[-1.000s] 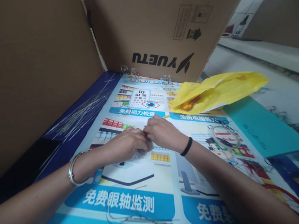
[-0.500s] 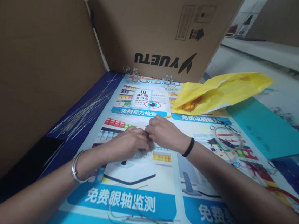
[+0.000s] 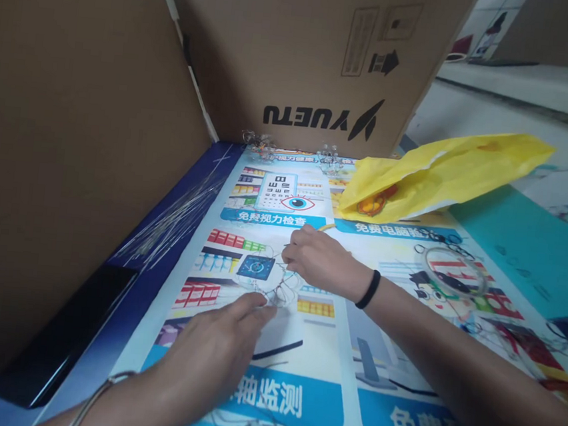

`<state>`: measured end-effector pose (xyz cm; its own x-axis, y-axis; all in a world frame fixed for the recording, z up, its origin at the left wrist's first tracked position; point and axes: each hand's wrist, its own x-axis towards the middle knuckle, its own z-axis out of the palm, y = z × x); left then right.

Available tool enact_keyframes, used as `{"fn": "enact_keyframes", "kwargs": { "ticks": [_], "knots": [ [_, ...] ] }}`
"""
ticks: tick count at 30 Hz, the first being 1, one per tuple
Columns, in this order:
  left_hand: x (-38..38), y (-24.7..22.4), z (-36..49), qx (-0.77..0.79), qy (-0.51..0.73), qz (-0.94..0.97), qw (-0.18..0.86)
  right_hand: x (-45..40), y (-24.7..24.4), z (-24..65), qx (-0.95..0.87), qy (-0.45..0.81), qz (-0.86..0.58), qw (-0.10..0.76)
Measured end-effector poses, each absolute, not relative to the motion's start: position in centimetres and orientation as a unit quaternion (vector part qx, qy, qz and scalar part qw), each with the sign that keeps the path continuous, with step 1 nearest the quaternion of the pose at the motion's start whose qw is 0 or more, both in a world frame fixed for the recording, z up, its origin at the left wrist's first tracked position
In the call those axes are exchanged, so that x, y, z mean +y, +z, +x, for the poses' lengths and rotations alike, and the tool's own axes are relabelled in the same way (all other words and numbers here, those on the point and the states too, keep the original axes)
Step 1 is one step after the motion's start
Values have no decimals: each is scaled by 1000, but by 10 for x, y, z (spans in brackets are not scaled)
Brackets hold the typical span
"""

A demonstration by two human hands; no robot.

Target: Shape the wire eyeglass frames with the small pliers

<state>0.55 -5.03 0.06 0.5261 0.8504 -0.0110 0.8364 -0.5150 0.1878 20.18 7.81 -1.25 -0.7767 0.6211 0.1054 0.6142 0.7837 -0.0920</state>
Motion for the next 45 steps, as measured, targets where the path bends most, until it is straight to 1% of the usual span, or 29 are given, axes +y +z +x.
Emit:
{"fn": "enact_keyframes", "kwargs": {
  "ticks": [4,15,28,37,45],
  "knots": [
    [-55,-9,16,490,21,871,33,77,-13,202,-940,17,-331,73],
    [-58,-24,22,458,-21,887,-56,74,-11,201,-940,3,-330,85],
    [-58,-25,21,439,-36,894,-85,74,-10,201,-939,4,-334,78],
    [-62,-27,23,413,-54,899,-135,74,-10,201,-940,12,-333,78],
    [-61,-25,23,413,-54,900,-128,76,-12,201,-942,7,-329,73]
  ]
}}
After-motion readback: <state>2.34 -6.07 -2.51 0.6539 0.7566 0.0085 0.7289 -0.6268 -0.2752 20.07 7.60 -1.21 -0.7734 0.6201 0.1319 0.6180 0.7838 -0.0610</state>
